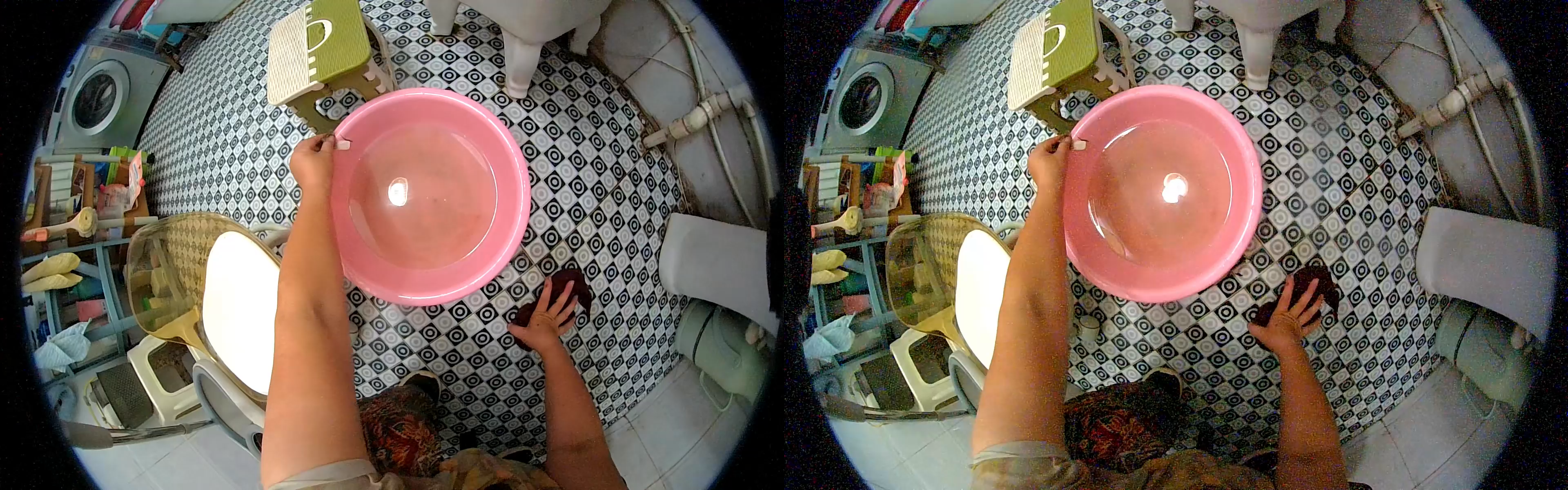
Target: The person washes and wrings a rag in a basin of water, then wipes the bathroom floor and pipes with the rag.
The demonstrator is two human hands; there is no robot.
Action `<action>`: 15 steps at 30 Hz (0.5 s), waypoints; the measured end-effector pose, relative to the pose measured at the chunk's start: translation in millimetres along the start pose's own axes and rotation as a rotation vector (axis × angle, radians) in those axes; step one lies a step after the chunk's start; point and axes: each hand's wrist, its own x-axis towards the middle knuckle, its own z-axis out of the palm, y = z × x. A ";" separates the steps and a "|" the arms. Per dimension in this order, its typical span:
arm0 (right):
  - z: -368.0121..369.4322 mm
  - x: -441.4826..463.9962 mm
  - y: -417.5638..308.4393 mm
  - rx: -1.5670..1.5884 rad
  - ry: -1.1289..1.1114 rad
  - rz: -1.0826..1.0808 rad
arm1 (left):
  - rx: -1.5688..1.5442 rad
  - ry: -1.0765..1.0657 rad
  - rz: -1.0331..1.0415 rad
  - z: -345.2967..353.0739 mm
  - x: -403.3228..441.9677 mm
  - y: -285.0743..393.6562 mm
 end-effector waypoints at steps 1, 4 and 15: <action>-0.3 -0.2 -0.2 0.006 -0.008 -0.001 | 0.000 0.000 0.001 0.6 -0.5 0.0; 0.5 -0.5 0.1 0.004 0.018 -0.008 | -0.069 0.070 0.010 1.3 -0.8 0.3; 1.4 0.0 0.7 -0.015 0.019 0.000 | -0.451 0.115 -0.078 -7.1 6.6 7.4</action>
